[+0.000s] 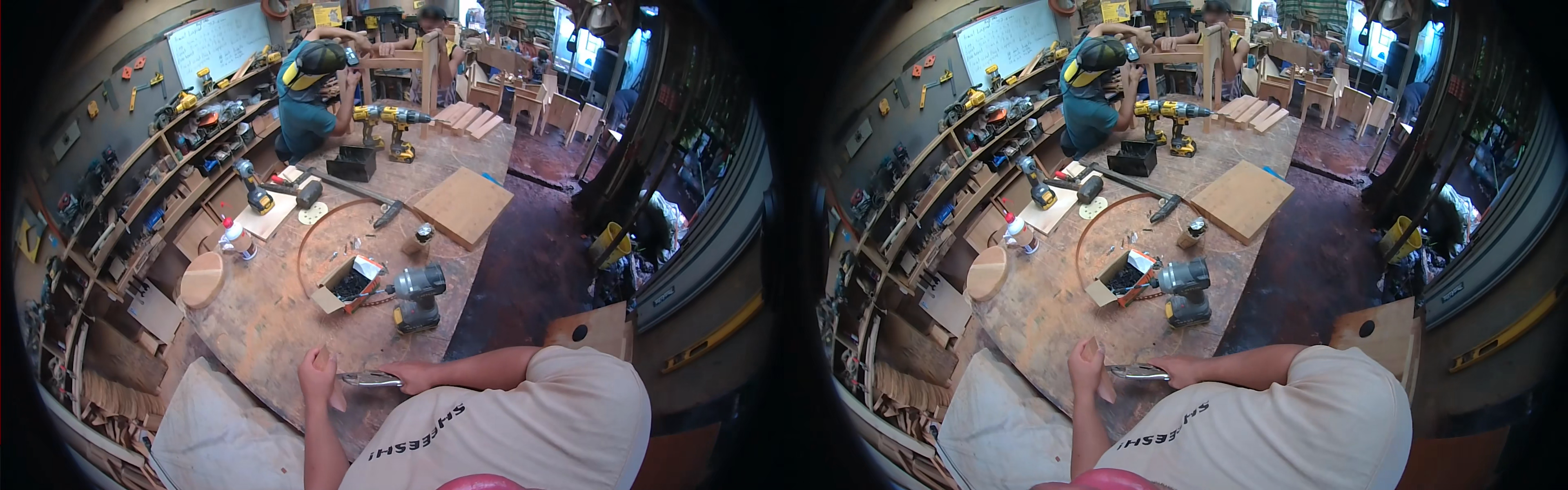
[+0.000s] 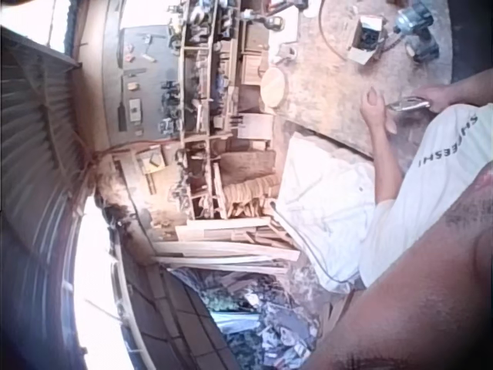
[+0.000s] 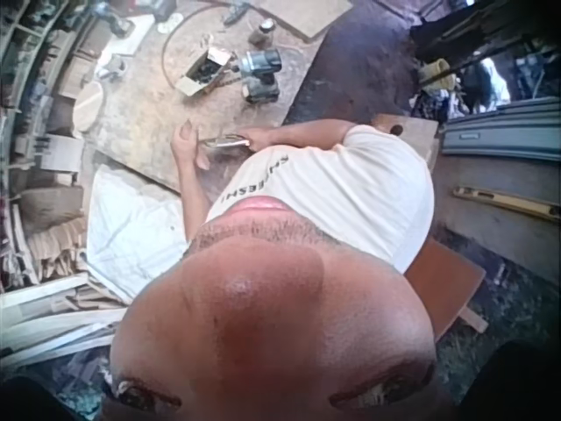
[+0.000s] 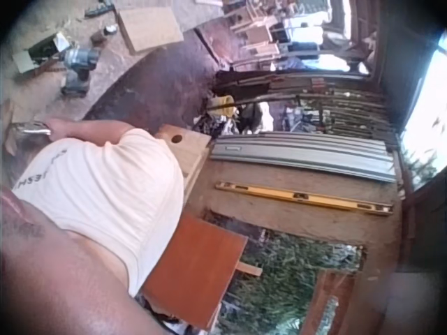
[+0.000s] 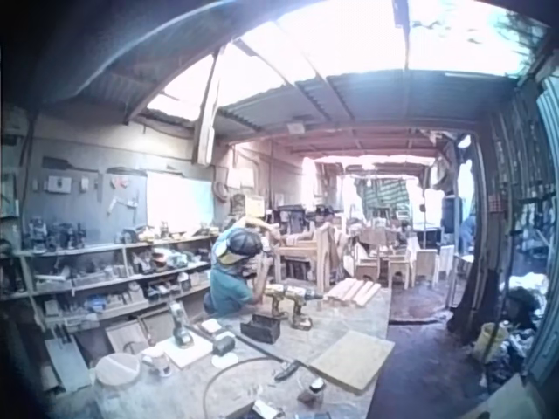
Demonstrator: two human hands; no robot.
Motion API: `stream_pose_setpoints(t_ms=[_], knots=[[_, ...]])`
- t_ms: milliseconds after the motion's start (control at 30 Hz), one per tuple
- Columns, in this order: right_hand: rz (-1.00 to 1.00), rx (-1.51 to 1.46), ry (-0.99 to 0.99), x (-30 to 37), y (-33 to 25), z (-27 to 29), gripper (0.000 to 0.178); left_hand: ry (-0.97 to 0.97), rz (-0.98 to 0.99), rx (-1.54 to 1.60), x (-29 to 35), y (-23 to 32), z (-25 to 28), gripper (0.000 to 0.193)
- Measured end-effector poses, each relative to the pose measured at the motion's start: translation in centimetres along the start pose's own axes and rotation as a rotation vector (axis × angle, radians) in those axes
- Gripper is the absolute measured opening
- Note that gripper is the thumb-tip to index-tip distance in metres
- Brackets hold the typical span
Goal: The person holds a metal bracket against a wooden block using locking pliers, retrieves a screw from a box, and fastens the bracket to the wooden block using a power driver.
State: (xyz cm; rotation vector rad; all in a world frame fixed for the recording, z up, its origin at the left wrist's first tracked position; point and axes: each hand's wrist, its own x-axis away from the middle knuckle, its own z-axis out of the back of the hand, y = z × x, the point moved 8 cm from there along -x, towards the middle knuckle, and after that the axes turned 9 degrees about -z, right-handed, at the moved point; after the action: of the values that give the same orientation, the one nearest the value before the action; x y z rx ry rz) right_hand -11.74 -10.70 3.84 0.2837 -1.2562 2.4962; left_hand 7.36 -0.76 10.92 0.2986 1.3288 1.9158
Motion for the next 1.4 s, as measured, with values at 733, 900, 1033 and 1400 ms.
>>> stream_pose_setpoints(t_ms=[733, 900, 1033, 1400], knots=[[0.035, 0.129, -0.185, -2.1, 0.7, -2.7, 0.065, -0.098, -0.147, -0.105, 2.6, -2.9, -0.1, 0.037], [0.136, 0.134, -0.174, -2.9, 1.8, -3.6, 0.066, -0.004, -0.184, -0.127, 3.8, -3.1, 0.3, 0.037], [0.205, 0.074, -0.217, -1.7, 0.2, -2.7, 0.069, 0.071, -0.108, -0.198, 5.8, -2.6, 0.9, 0.035], [0.389, 0.174, -0.189, 0.5, 1.0, -1.3, 0.067, 0.185, -0.096, -0.303, 9.3, 3.4, -0.1, 0.036]])
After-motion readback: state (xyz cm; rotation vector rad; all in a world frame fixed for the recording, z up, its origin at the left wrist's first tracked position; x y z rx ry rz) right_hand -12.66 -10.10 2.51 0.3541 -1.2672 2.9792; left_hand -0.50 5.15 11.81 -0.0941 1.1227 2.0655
